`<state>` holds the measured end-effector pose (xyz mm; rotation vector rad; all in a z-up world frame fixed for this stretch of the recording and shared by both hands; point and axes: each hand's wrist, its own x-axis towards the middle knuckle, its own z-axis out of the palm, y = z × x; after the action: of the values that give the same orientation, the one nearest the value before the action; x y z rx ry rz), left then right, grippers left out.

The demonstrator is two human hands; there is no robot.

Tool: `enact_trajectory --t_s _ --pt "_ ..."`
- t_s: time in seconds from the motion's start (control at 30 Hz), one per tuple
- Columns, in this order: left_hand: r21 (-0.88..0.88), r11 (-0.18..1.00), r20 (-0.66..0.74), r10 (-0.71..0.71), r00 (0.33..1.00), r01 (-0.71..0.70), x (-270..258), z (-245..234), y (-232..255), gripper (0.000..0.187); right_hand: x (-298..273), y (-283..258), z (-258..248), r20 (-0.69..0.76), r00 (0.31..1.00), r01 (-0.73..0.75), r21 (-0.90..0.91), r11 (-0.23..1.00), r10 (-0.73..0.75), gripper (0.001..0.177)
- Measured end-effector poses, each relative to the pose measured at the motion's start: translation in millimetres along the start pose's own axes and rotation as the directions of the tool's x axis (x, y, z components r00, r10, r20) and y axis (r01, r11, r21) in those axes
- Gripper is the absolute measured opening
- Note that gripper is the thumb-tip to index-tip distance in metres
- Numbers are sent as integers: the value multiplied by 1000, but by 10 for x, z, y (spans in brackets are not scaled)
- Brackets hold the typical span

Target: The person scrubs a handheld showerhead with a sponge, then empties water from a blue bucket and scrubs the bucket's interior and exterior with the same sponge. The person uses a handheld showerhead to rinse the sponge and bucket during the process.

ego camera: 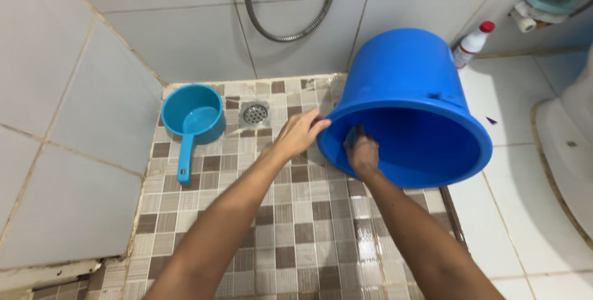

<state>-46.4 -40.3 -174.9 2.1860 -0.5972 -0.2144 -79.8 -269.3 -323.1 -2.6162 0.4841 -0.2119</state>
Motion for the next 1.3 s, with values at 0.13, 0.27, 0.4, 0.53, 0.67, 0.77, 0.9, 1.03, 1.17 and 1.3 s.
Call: enact_trajectory --t_s 0.13,0.27,0.4,0.53,0.67,0.77,0.9,1.03,1.17,1.3 --pt "-12 972 -157 230 960 -235 -13 24 526 33 125 -221 -115 -49 995 94 105 990 -89 62" --pt "91 876 -508 450 734 -474 -37 116 890 32 213 -509 -231 123 989 54 218 974 -82 42" --pt "167 906 -619 403 674 -389 -65 -210 931 32 50 -1014 -388 89 984 105 396 912 -152 48" --pt "119 982 -649 188 737 -146 -117 -660 846 33 -232 -1059 -567 69 959 264 143 954 -275 77" --pt "128 981 -628 192 754 -144 -222 -1072 742 31 -245 -735 -673 139 926 372 -158 915 -352 76" --pt "93 986 -599 165 783 -136 -221 -1186 747 30 -135 -653 -643 130 920 392 -242 887 -370 76" --pt "143 978 -629 206 749 -149 4 -1199 816 20 -333 -1001 -421 208 942 311 -245 918 -263 59" --pt "32 997 -645 75 761 -70 303 -1315 805 24 -651 -1377 -396 263 853 478 -47 877 -451 83" --pt "-13 1000 -660 -8 751 -2 405 -1486 665 26 -454 -1265 -811 292 880 453 -279 847 -374 58" --pt "84 996 -696 73 714 -20 367 -1511 705 30 -35 -1121 -1048 135 943 333 -307 891 -306 62"
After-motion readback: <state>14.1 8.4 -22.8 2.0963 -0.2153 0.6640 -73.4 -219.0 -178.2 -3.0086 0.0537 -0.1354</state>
